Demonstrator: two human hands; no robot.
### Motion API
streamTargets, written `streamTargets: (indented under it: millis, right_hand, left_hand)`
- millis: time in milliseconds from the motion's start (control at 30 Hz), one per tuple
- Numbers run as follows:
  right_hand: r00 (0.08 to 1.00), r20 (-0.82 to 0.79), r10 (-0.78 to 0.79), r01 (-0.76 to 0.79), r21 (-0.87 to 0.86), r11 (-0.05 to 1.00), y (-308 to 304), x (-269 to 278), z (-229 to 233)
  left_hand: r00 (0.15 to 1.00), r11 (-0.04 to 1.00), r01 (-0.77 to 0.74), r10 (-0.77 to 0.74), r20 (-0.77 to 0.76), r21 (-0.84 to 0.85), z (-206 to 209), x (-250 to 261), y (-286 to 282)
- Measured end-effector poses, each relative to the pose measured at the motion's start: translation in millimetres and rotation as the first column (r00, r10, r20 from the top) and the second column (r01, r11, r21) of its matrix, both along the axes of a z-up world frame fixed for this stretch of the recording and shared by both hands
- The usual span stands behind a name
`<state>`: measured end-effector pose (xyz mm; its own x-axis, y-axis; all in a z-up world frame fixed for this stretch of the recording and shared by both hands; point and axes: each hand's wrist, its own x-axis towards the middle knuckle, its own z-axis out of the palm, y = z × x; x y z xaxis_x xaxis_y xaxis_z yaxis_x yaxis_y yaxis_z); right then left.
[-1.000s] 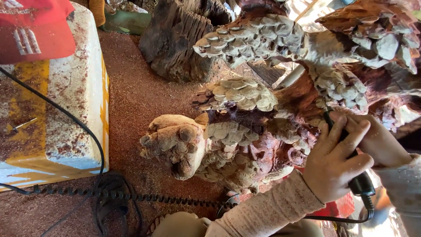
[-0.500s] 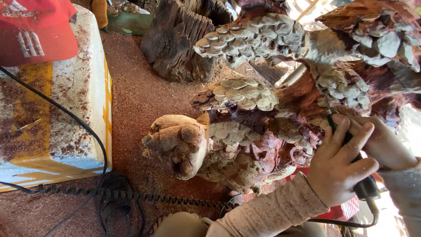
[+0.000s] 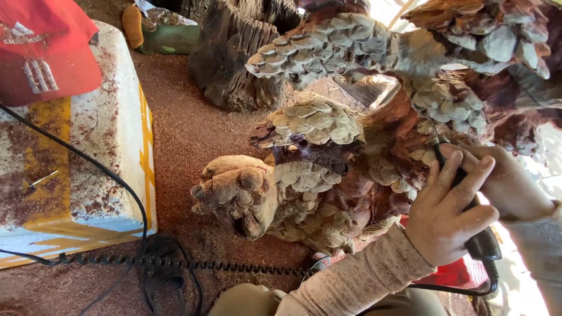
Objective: Using a handheld rotary tool to carve and detail a large wooden root sculpture.
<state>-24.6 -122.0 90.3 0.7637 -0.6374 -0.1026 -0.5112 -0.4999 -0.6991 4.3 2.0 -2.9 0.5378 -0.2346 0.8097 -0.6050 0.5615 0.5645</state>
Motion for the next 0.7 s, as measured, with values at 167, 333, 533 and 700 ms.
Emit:
streamTargets:
  millis: [167,333,533,700]
  right_hand:
    - [0.999,-0.006,-0.053,0.053,-0.042,0.998,-0.7,-2.9,-3.9]
    - [0.993,-0.106,-0.054,0.047,-0.066,0.997,6.0,3.9,3.3]
    - [0.968,-0.168,-0.188,0.174,-0.093,0.98,22.0,9.6,11.8]
    - [0.987,-0.089,-0.137,0.125,-0.127,0.984,17.5,1.8,4.6]
  left_hand:
    - [0.999,1.0,-0.022,0.021,0.03,0.013,-1.3,2.5,-1.3]
    - [0.999,0.999,-0.047,0.047,-0.007,-0.008,0.0,-3.1,-0.9]
    - [0.999,0.999,-0.048,0.049,-0.015,0.008,1.1,-1.1,-0.3]
    - [1.0,1.0,-0.014,0.013,0.027,0.002,-1.7,0.8,-1.5]
